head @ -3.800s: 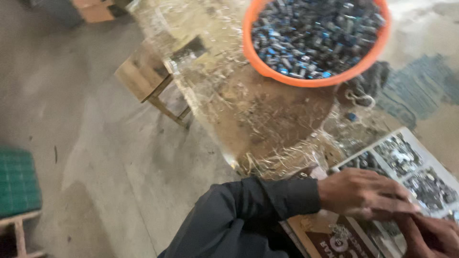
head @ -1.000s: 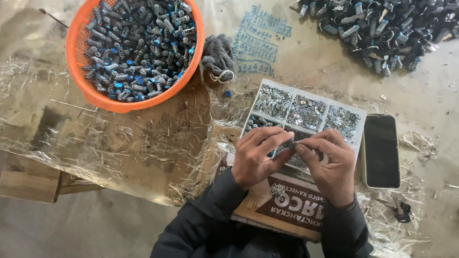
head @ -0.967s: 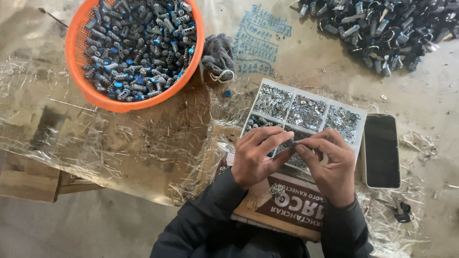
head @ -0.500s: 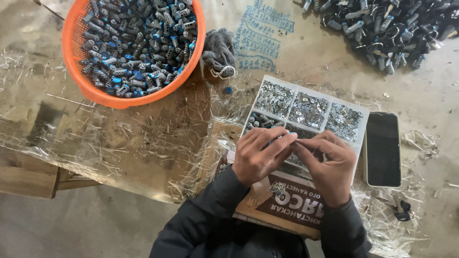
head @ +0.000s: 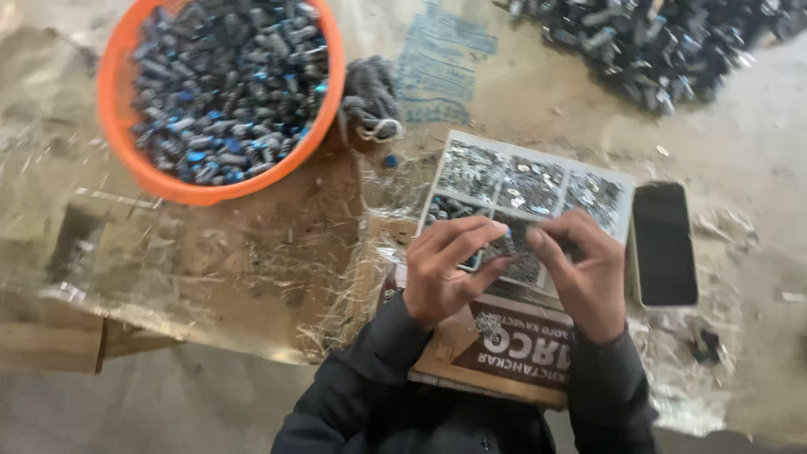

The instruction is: The person picks small metal components from an orange basket and a compartment box and fits them together by hand at a workbench, working on one assembly at a time and setting completed pieces aside.

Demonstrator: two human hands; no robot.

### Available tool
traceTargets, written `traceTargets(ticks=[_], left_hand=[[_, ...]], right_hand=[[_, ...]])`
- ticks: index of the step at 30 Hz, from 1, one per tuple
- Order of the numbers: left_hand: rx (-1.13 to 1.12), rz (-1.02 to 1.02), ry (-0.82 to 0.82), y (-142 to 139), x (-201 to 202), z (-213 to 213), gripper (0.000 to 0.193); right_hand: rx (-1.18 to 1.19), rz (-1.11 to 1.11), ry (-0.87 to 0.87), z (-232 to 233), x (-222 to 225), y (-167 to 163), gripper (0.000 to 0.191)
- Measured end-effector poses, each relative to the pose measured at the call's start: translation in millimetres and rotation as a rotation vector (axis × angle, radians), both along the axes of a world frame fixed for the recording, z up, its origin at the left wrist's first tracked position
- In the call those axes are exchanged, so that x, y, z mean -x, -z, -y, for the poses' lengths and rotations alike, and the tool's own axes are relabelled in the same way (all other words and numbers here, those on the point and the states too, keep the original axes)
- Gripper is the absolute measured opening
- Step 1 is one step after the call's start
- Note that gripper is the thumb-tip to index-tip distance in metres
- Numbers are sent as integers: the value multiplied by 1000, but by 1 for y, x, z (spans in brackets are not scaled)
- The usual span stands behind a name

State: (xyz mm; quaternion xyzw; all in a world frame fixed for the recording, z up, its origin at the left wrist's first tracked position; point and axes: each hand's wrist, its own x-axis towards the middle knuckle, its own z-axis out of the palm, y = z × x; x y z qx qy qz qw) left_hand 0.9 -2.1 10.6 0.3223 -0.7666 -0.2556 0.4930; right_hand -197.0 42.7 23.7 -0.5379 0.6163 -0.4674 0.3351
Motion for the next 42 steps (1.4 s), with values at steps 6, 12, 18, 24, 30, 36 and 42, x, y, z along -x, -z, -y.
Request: traceTargets(ticks=[6, 12, 18, 24, 30, 36, 42], left_hand=[[-96, -52, 116, 5, 3, -4, 42], [-71, -51, 257, 1, 6, -8, 42], [-7, -12, 367, -1, 10, -9, 43], [-95, 17, 442, -5, 10, -12, 43], [-123, -114, 388, 1, -1, -10, 41], [-298, -519, -5, -9, -46, -32, 48], [-348, -479, 1, -4, -62, -83, 53]], right_hand=[[125, -136, -59, -18, -4, -11, 28], [-36, 156, -128, -43, 3, -20, 31], [21, 30, -53, -58, 1, -22, 29], [-46, 250, -102, -71, 11, -11, 31], [-90, 231, 191, -115, -1, 12, 22], [-38, -404, 291, -181, -28, 33, 25], [-18, -710, 274, -209, -27, 37, 44]])
